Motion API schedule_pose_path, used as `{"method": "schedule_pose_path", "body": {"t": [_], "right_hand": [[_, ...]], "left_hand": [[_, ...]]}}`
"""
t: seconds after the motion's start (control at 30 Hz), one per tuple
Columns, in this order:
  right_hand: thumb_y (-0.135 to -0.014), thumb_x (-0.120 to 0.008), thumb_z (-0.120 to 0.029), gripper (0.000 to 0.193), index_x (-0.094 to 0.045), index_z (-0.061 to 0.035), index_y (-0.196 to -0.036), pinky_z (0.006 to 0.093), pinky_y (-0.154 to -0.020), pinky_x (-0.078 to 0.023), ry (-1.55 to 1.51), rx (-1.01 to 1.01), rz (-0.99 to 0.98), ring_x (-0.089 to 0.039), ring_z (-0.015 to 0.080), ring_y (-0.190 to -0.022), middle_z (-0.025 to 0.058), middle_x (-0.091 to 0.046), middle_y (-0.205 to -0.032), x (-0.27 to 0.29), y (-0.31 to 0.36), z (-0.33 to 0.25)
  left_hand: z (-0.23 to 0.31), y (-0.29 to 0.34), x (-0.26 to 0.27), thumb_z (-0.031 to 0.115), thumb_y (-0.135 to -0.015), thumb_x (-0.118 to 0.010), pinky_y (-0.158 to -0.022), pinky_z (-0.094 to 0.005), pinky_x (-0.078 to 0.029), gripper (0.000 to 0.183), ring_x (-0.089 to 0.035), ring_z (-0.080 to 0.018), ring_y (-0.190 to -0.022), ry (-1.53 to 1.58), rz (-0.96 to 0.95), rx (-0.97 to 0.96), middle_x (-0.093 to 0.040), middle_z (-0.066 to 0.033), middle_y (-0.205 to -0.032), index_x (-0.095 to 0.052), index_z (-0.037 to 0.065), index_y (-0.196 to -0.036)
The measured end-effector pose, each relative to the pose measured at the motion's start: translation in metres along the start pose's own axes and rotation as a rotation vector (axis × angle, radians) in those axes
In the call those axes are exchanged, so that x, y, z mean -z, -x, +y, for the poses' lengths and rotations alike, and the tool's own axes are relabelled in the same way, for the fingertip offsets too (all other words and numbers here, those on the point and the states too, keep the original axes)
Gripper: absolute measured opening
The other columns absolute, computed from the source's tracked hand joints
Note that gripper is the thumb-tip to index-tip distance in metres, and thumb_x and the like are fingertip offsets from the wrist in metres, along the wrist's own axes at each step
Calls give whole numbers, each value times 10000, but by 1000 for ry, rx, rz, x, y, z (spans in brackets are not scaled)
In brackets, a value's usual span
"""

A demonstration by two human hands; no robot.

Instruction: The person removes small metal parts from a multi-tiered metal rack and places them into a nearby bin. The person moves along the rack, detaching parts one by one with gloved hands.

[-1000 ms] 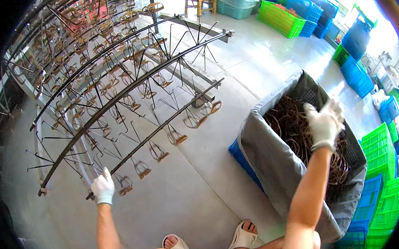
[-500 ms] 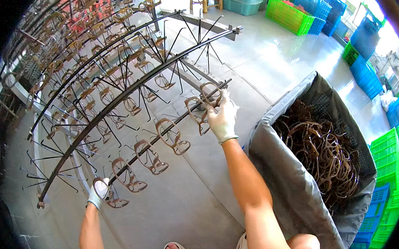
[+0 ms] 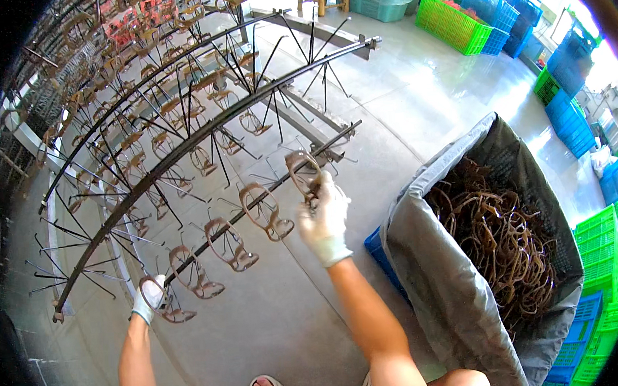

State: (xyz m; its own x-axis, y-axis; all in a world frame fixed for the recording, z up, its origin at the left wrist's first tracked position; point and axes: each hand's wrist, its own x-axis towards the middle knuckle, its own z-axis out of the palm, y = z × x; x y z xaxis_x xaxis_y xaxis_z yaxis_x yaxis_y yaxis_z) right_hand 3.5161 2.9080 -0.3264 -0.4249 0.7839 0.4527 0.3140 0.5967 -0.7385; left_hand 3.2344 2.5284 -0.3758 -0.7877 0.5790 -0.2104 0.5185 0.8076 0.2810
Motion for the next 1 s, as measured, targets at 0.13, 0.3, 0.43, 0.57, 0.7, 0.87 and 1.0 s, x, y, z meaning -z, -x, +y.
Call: {"method": "schedule_pose_path", "body": {"t": [0.13,0.3,0.43,0.57,0.7,0.87,1.0], "right_hand": [[-736,-716,-91,647,-466,-22,-1329,475,-1004,-325,-23,16,119,-522,321,-1056,87,-617,-984,-10,-8,7],[-746,-705,-113,643,-478,-24,-1341,571,-1052,-284,-8,-10,90,-521,332,-1102,124,-618,-1058,-9,-13,14],[-742,-673,-88,679,-435,-8,-1372,520,-1048,-317,-119,-64,-7,-522,339,-1099,147,-603,-1085,-15,-12,19],[-735,-661,-76,715,-395,28,-1391,451,-1006,-373,-98,-27,-23,-543,366,-1043,193,-595,-1096,-20,-9,9],[-771,-635,-57,715,-348,35,-1419,419,-903,-440,-139,-71,-24,-572,287,-939,168,-612,-1025,-17,-15,32],[-865,-569,-41,612,-336,46,-1424,300,-829,-487,-309,-315,183,-615,174,-786,142,-636,-1075,-5,-26,24],[-808,-635,-91,615,-432,21,-1378,540,-1035,-282,319,-143,434,-591,362,-1027,197,-608,-1174,-12,-23,23]], "left_hand": [[14,-4,4,424,-889,-482,-729,-508,-475,438,-634,-453,-852,-64,-131,-23,-655,-261,-849,-666,28,-856],[9,-3,2,421,-878,-479,-756,-504,-480,421,-635,-445,-908,-4,-126,105,-666,-251,-896,-664,43,-873],[20,-4,6,414,-857,-518,-695,-508,-484,398,-648,-439,-820,-14,-5,19,-665,-241,-809,-667,46,-834],[1,-6,-2,421,-859,-538,-693,-501,-483,384,-654,-428,-816,-256,-48,-201,-677,-217,-809,-674,62,-840],[18,-1,6,464,-851,-520,-748,-499,-489,449,-654,-442,-889,-4,-44,85,-678,-255,-863,-691,50,-879],[29,2,14,482,-851,-463,-755,-502,-487,508,-655,-446,-899,-80,-92,141,-680,-260,-877,-696,35,-917],[55,11,26,486,-857,-475,-779,-501,-495,508,-654,-449,-928,-31,-67,210,-679,-267,-900,-704,41,-943]]}}
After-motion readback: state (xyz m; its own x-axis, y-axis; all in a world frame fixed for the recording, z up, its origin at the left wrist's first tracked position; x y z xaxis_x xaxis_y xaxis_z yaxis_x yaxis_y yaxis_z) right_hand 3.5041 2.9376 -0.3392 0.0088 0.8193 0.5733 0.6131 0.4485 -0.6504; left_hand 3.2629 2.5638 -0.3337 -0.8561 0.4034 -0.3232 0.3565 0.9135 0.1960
